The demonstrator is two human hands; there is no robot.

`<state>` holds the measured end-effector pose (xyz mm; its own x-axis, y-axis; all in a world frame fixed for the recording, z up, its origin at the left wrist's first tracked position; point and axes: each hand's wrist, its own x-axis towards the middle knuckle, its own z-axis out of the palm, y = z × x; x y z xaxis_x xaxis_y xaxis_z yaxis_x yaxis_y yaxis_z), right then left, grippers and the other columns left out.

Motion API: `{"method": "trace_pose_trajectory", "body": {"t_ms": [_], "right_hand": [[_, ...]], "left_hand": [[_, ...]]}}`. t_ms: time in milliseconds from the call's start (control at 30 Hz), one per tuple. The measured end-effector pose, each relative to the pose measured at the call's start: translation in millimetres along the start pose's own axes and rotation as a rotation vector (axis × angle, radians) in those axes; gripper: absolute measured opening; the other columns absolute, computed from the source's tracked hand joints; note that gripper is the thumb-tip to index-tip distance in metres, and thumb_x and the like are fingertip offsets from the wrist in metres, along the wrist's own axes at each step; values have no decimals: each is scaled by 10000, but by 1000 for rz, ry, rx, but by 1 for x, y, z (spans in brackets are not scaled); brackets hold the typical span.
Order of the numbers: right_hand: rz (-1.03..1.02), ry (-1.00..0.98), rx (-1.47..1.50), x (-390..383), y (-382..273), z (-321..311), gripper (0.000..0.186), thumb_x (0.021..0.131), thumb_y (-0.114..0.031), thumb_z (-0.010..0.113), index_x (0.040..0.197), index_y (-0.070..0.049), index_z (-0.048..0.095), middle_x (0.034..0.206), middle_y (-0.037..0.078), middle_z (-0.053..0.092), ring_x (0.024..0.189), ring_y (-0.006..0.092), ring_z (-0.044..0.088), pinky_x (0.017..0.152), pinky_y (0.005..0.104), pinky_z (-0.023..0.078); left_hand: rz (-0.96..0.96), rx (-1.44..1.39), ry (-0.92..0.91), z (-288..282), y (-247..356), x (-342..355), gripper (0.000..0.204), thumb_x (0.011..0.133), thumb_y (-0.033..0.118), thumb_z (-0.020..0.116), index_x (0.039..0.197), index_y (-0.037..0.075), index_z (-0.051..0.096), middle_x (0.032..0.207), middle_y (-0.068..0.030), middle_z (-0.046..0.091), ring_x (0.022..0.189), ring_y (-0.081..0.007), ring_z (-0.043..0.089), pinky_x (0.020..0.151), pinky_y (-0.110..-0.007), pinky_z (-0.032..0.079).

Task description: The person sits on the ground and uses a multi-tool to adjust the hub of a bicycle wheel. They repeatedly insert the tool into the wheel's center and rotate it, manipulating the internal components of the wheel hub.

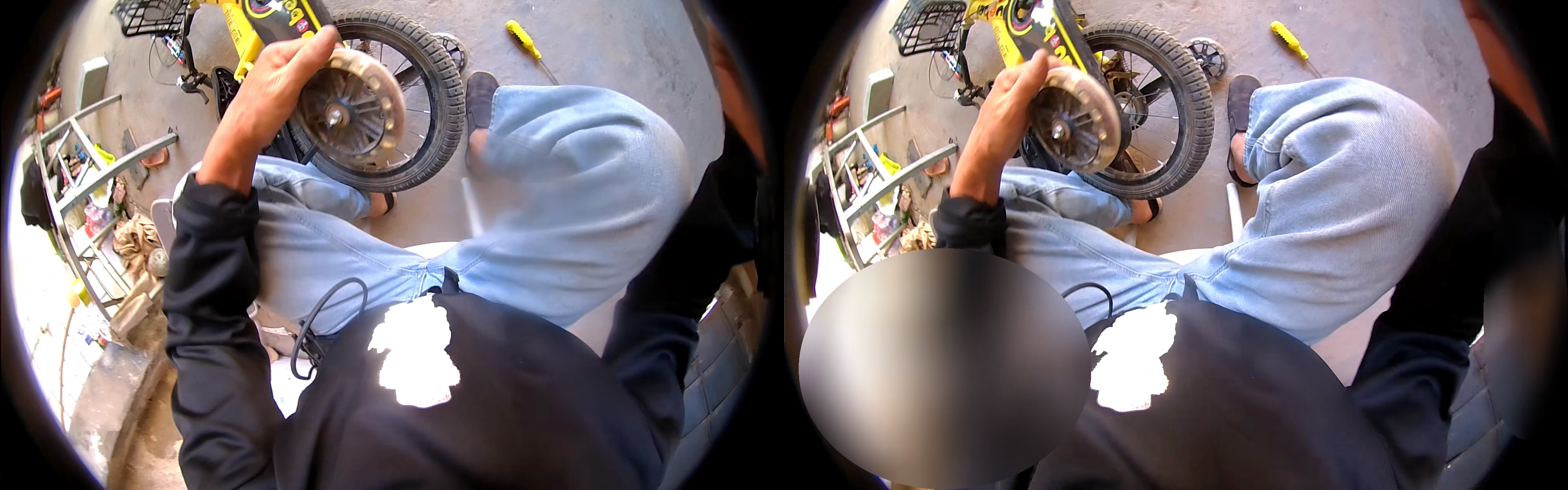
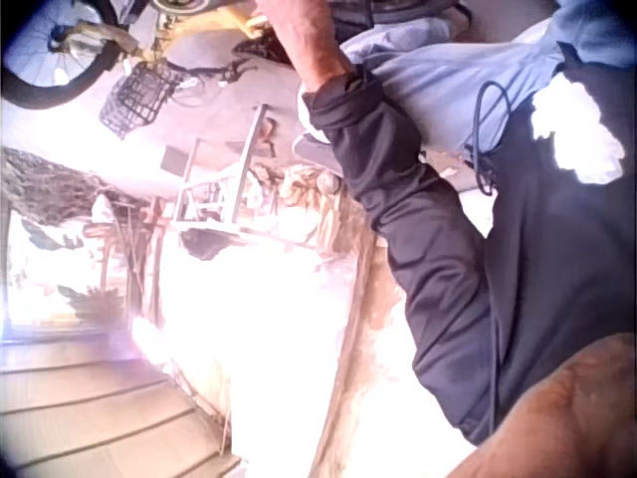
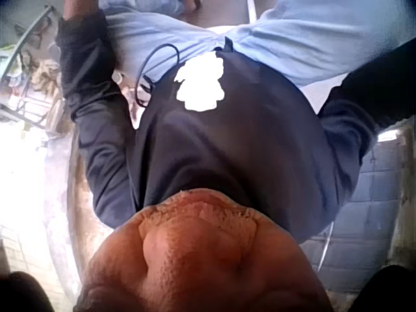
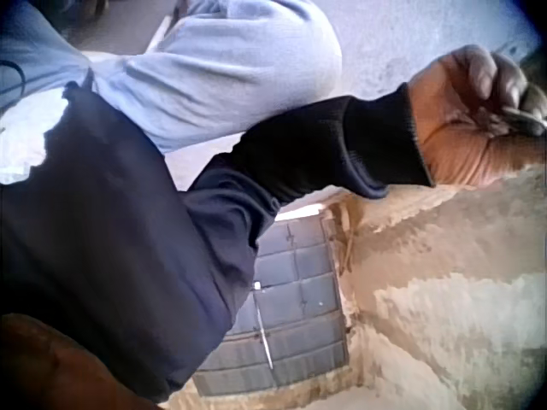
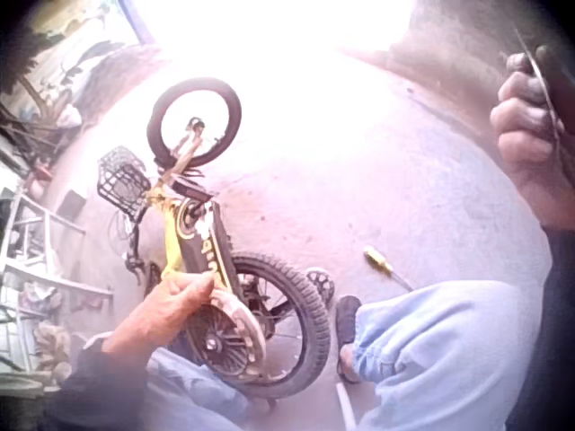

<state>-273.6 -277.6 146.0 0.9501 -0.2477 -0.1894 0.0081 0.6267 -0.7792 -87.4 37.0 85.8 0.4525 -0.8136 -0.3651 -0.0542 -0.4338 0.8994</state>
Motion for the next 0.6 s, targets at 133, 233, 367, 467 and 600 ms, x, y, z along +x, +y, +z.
{"method": "trace_pose_trajectory", "body": {"t_ms": [133,233,367,467,600], "right_hand": [[87,46,-41,12,24,-36,259,835,-128,524,1048,18,530,733,90,596,629,183,545,545,310,444],[172,-2,-25,30,53,-58,303,811,-85,521,1088,37,515,762,115,616,671,210,585,591,336,479],[276,-41,18,54,83,-73,375,778,-28,516,1142,62,495,800,147,643,727,246,639,651,370,526],[454,-137,63,84,121,-75,310,789,-51,553,1076,67,544,793,149,650,728,241,647,678,363,527],[700,-307,41,89,140,-79,218,829,-145,610,947,39,610,746,118,639,674,177,623,663,288,497]], "left_hand": [[98,114,24,14,10,-2,531,971,431,336,977,-28,602,929,-112,627,899,-175,592,824,-269,443],[250,276,127,21,14,-1,496,955,408,373,901,-37,586,940,-142,613,894,-204,581,801,-291,437],[221,286,241,26,10,3,595,949,505,322,744,-20,512,889,-172,604,779,-215,565,704,-298,441],[92,209,431,38,4,-15,667,921,598,236,704,4,450,819,-182,556,772,-261,570,737,-376,473],[82,29,469,38,-2,-11,687,904,627,183,700,24,439,806,-175,534,779,-301,548,768,-441,465]]}}
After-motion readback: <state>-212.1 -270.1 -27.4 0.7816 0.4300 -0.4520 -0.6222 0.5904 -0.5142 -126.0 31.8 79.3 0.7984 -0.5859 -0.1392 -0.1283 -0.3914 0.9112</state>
